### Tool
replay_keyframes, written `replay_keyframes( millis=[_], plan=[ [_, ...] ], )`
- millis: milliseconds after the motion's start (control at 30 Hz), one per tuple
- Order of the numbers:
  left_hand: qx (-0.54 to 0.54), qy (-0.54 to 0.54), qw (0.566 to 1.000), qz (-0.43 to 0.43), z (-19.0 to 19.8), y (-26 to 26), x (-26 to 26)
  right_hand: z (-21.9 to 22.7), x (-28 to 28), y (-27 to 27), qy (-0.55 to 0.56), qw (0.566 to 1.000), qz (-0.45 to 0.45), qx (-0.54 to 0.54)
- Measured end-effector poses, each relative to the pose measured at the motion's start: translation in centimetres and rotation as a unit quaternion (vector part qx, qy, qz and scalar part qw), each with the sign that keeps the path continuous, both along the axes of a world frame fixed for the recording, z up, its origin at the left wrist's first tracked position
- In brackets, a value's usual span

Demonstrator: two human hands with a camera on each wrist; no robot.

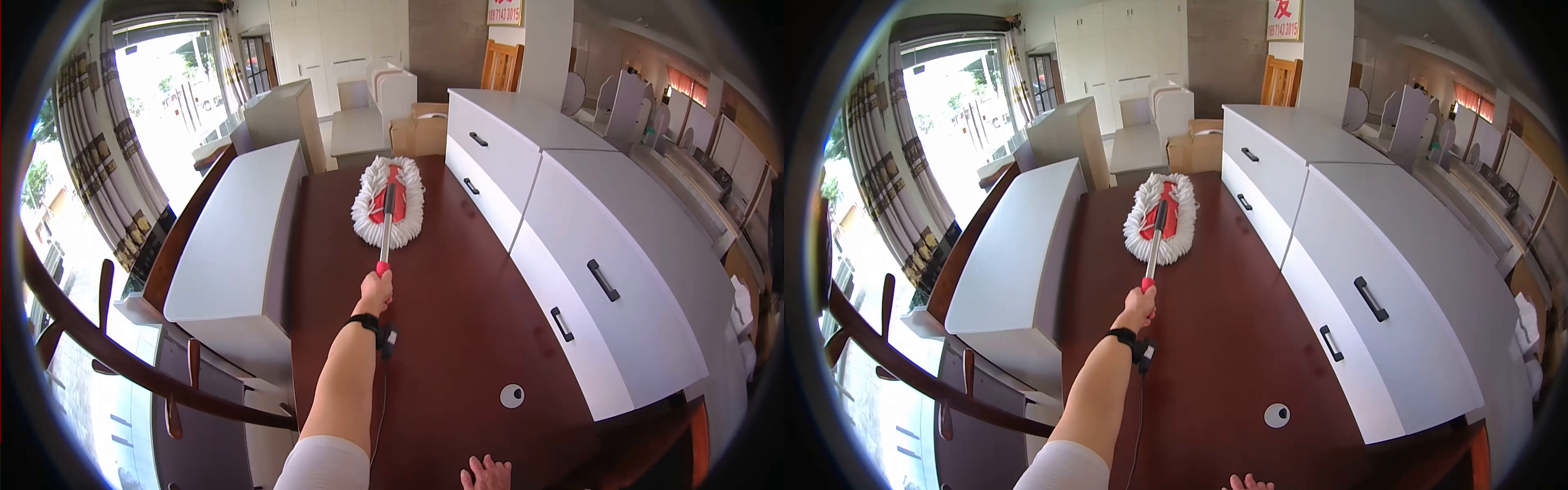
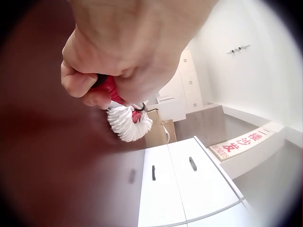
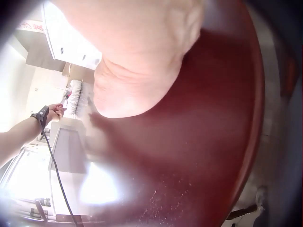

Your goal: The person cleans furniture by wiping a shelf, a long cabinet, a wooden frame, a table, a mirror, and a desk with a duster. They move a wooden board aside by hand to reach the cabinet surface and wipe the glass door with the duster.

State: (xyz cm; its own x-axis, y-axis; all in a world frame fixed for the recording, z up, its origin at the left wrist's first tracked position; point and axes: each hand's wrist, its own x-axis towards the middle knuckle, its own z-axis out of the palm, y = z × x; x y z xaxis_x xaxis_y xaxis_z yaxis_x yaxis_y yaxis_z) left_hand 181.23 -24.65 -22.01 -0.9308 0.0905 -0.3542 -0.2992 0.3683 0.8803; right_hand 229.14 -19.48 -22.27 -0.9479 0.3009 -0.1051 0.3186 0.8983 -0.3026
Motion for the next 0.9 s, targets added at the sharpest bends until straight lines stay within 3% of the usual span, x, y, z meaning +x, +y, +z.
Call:
replay_keyframes(
  millis=[200, 500, 600, 633, 800, 867, 900],
  plan=[
    [0.013, 0.009, 0.995, 0.100, -1.1, 0.0, -3.3, -1.8, 0.6, 0.3, 0.045, 0.999, -0.008, -0.001],
    [0.085, -0.046, 0.978, 0.183, -1.7, -5.2, 1.2, -0.2, 0.5, 0.2, -0.007, 1.000, -0.013, -0.016],
    [0.096, -0.064, 0.976, 0.185, -0.6, -6.5, 6.3, -1.0, 0.9, 0.1, 0.124, 0.991, 0.007, 0.053],
    [0.130, -0.081, 0.970, 0.190, -0.5, -6.8, 8.4, -1.1, 1.0, -0.2, 0.058, 0.997, 0.014, 0.051],
    [0.199, -0.155, 0.956, 0.148, -0.1, -8.7, 22.7, -3.7, 1.8, 0.1, 0.068, 0.996, 0.002, 0.049],
    [0.240, -0.231, 0.936, 0.118, 1.2, -9.9, 29.6, -4.5, 1.8, -0.1, -0.036, 0.996, -0.056, -0.056],
    [0.251, -0.266, 0.926, 0.089, 2.2, -10.7, 33.3, -5.8, 1.9, -0.3, 0.012, 0.965, -0.057, -0.256]
  ],
)
